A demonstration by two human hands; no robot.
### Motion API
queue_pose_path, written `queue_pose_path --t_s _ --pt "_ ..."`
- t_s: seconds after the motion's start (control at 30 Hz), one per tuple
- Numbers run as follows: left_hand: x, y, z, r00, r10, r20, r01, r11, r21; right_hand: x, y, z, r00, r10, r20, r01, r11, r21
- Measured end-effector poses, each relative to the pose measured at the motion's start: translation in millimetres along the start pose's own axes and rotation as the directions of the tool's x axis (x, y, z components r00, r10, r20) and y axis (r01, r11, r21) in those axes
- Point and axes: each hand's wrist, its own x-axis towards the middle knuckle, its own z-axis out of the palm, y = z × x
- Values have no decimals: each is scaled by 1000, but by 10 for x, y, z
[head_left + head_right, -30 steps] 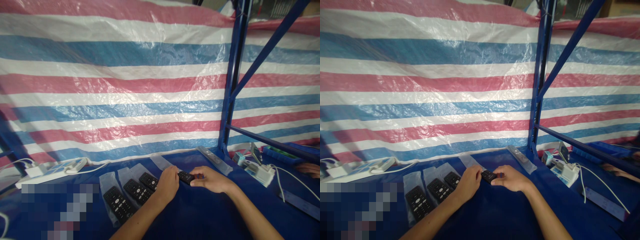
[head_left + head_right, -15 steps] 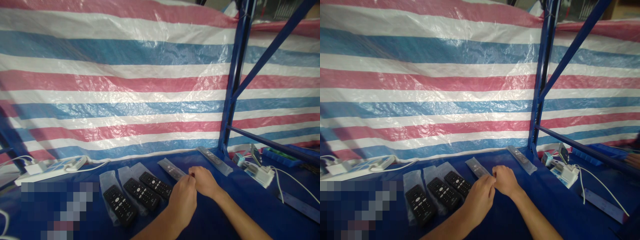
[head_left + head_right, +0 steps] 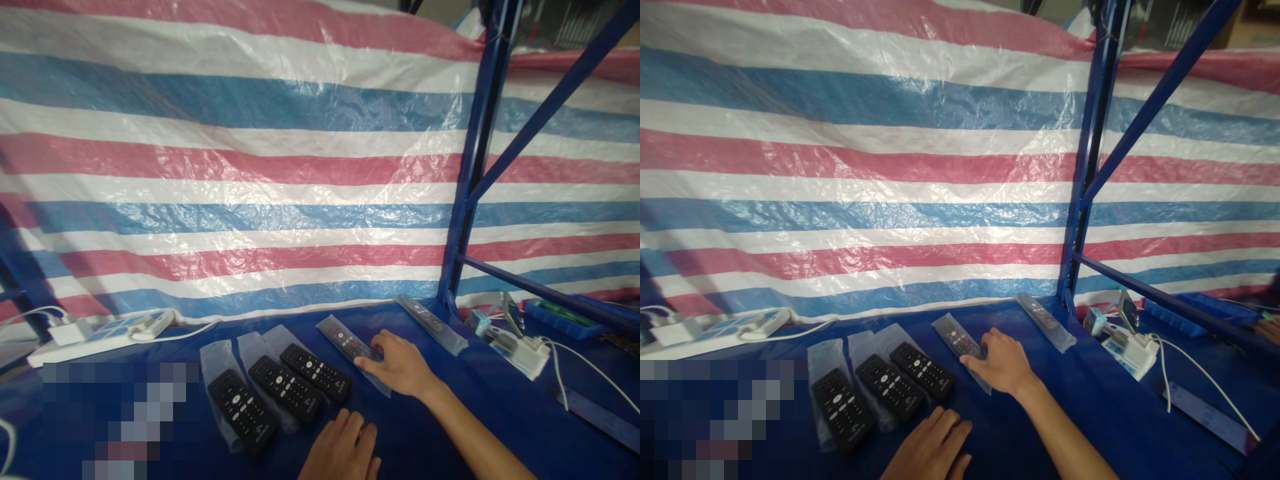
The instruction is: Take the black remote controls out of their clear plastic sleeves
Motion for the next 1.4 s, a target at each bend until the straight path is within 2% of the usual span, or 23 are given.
queue_pose_path --t_s 0.1,0.17,0.3,0.47,0.6,0.73,0.83,0.9,0.97,1.0,1.1,1.23,1.4 --pt "-69 -70 -18 996 2 -88 2 999 44 16 -159 126 1000 25 17 -22 990 -140" --pt "-68 -96 -68 995 -11 -97 16 999 47 37 -143 147 999 48 1 -47 983 -176" --pt "-31 -130 -212 998 -33 -58 37 998 60 102 99 58 978 207 -33 -209 951 -226" --pt "-17 -248 -392 998 -54 24 49 981 185 191 472 -108 912 399 -94 -409 872 -270" --pt "-20 -387 -456 987 -141 74 121 966 228 217 640 -164 878 461 -127 -477 832 -282" --pt "-3 -454 -504 961 -253 113 226 952 209 197 647 -175 875 457 -159 -484 815 -320" --pt "30 -437 -565 920 -338 196 308 936 167 160 491 -165 900 342 -268 -425 825 -373" --pt "54 -417 -598 898 -373 235 348 927 143 123 295 -137 942 213 -259 -292 901 -322" --pt "72 -406 -616 882 -396 256 375 918 128 70 52 -86 994 49 -97 -63 987 -146" --pt "78 -406 -619 875 -404 266 385 915 123 39 -71 -55 999 -34 -3 34 997 -69" --pt "80 -415 -616 857 -425 292 410 905 116 -50 -375 43 966 -174 190 178 984 -3" --pt "60 -422 -597 852 -433 295 422 901 104 -105 -542 120 953 -202 228 218 975 -46" --pt "71 -390 -570 873 -410 263 397 912 102 -102 -511 94 971 -169 168 180 982 -51"
